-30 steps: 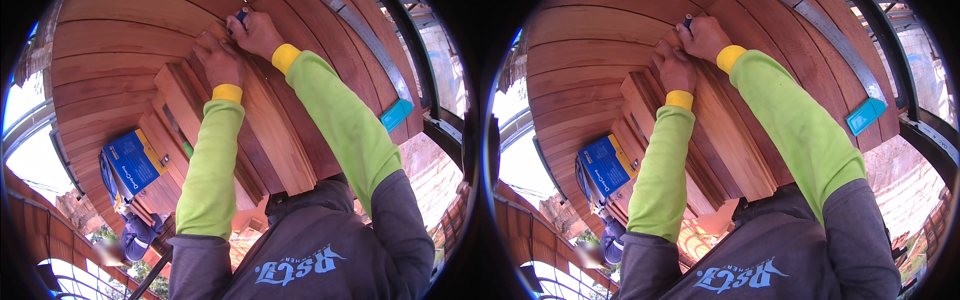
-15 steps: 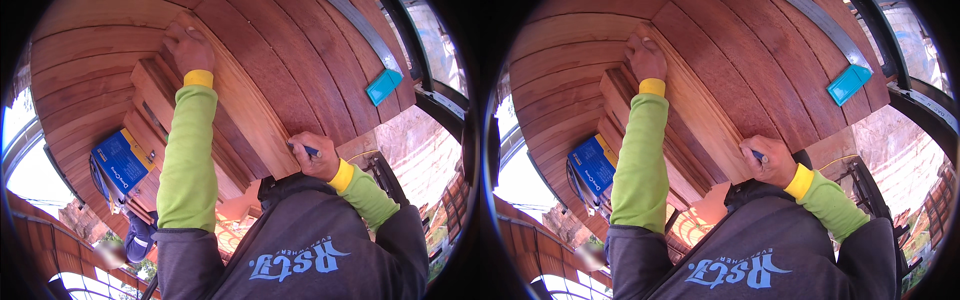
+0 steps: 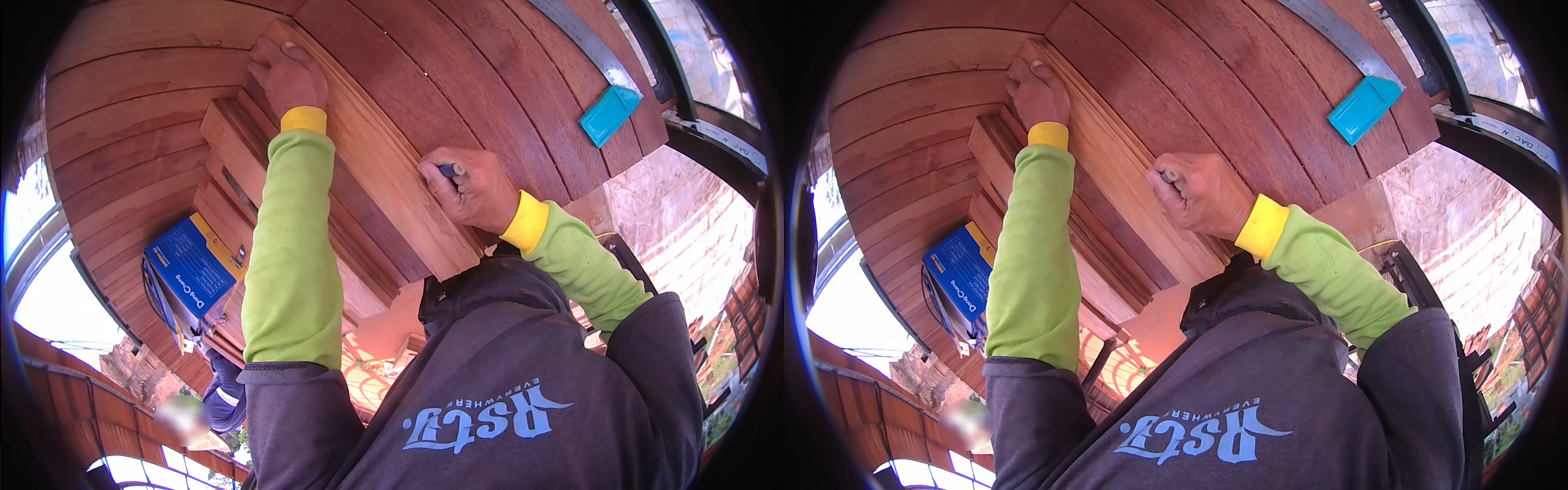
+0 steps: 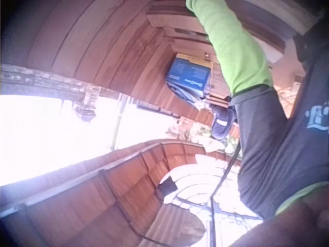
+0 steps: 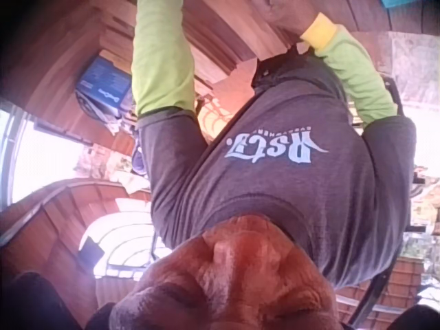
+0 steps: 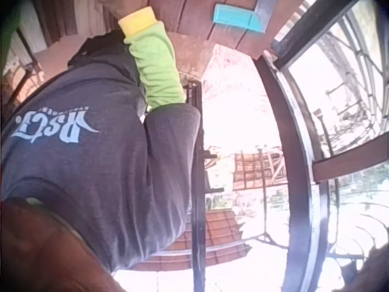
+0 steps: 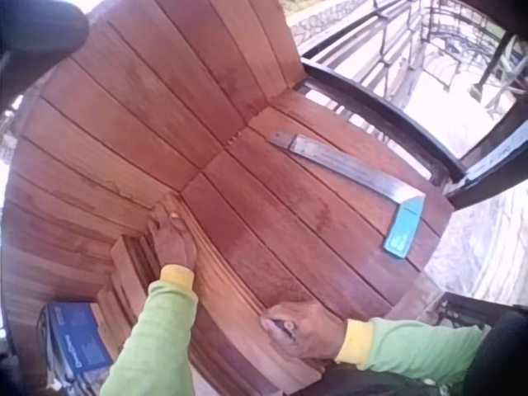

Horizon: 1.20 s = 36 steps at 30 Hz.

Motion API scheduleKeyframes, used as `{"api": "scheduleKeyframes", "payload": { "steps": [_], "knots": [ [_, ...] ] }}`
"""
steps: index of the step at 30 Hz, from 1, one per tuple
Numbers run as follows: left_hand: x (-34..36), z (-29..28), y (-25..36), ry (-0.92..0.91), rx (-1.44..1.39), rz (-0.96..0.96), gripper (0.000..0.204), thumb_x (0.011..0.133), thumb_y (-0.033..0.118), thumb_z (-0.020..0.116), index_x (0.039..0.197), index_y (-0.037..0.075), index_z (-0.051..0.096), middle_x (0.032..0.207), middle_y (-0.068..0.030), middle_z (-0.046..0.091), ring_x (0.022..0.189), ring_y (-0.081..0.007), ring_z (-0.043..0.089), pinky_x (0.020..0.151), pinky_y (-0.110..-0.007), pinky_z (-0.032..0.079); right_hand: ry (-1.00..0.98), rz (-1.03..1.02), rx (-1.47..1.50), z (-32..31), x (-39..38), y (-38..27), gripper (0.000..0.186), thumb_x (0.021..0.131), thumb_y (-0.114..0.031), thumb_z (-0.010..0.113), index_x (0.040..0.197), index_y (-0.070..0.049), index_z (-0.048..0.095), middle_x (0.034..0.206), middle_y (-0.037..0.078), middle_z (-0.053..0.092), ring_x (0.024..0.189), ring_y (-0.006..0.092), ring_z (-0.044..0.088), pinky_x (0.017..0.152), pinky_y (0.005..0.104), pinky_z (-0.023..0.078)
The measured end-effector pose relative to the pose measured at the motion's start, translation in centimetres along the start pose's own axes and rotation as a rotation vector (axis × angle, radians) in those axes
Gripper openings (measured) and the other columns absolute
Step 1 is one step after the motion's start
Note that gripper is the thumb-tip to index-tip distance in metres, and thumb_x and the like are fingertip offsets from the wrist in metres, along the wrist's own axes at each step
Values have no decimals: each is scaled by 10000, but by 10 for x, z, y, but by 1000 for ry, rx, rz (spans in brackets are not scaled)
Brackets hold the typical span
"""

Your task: The person places wooden planks onto a curved wooden surface, aligning them with existing boards. They use a pencil to mark the planks and a hammer to secure them in place. The person repeats this process for multiple planks, occasionally adjusting their position.

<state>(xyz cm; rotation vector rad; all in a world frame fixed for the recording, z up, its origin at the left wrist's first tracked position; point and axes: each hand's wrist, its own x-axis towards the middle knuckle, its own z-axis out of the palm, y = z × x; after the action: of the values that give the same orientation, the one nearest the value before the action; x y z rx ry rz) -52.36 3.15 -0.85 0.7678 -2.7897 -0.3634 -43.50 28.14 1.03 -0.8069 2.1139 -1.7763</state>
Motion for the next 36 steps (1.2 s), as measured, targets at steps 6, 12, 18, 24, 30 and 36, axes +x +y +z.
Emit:
{"api": "scheduleKeyframes", "payload": {
  "steps": [6, 12, 18, 24, 30, 36],
  "knots": [
    [-2, 0, -4, 64, -33, 32, 414, 947, 313, 330, 1210, -1, 386, 1210, -344, 434, 1057, -497, 460, 922, -516, 387, -38, 57, -22, -11, -66, -16, 56, 807, -18, 606, 842, -23, 562, 702, 128, 554, 620, 313, 578, 538, 365, 467],
    [0, 3, -10, 82, -63, 26, 413, 945, 312, 334, 1210, -1, 385, 1217, -352, 426, 1066, -507, 452, 927, -519, 381, -243, 213, -61, -35, -150, -45, 122, 793, -23, 631, 903, -12, 580, 791, 124, 611, 678, 292, 618, 601, 349, 514],
    [-2, -1, -3, 69, -77, 13, 424, 946, 311, 335, 1224, -8, 371, 1253, -357, 393, 1073, -519, 445, 935, -513, 382, -70, 104, -57, -30, -124, -38, 185, 795, -25, 643, 971, 16, 601, 864, 146, 636, 761, 301, 639, 672, 345, 529],
    [-2, -4, -3, 12, -18, 18, 439, 955, 274, 349, 1301, 8, 304, 1245, -356, 348, 1088, -489, 464, 891, -496, 441, -83, 65, -122, -23, -123, -31, 184, 797, -43, 644, 968, 7, 597, 851, 140, 626, 756, 292, 634, 660, 345, 528],
    [0, -3, -4, -14, -6, -31, 455, 956, 266, 341, 1325, 9, 271, 1253, -369, 342, 1099, -494, 454, 903, -495, 437, -16, -59, -136, -4, -60, -17, 127, 801, -41, 637, 906, -4, 577, 791, 140, 589, 692, 301, 605, 599, 355, 505],
    [0, -3, 0, 6, -18, -8, 457, 956, 261, 341, 1334, 15, 268, 1262, -374, 333, 1122, -502, 432, 910, -499, 427, 90, -208, -74, 27, 69, 27, 49, 869, -57, 584, 848, -13, 575, 656, 144, 545, 571, 289, 557, 527, 346, 454]
  ]
}}
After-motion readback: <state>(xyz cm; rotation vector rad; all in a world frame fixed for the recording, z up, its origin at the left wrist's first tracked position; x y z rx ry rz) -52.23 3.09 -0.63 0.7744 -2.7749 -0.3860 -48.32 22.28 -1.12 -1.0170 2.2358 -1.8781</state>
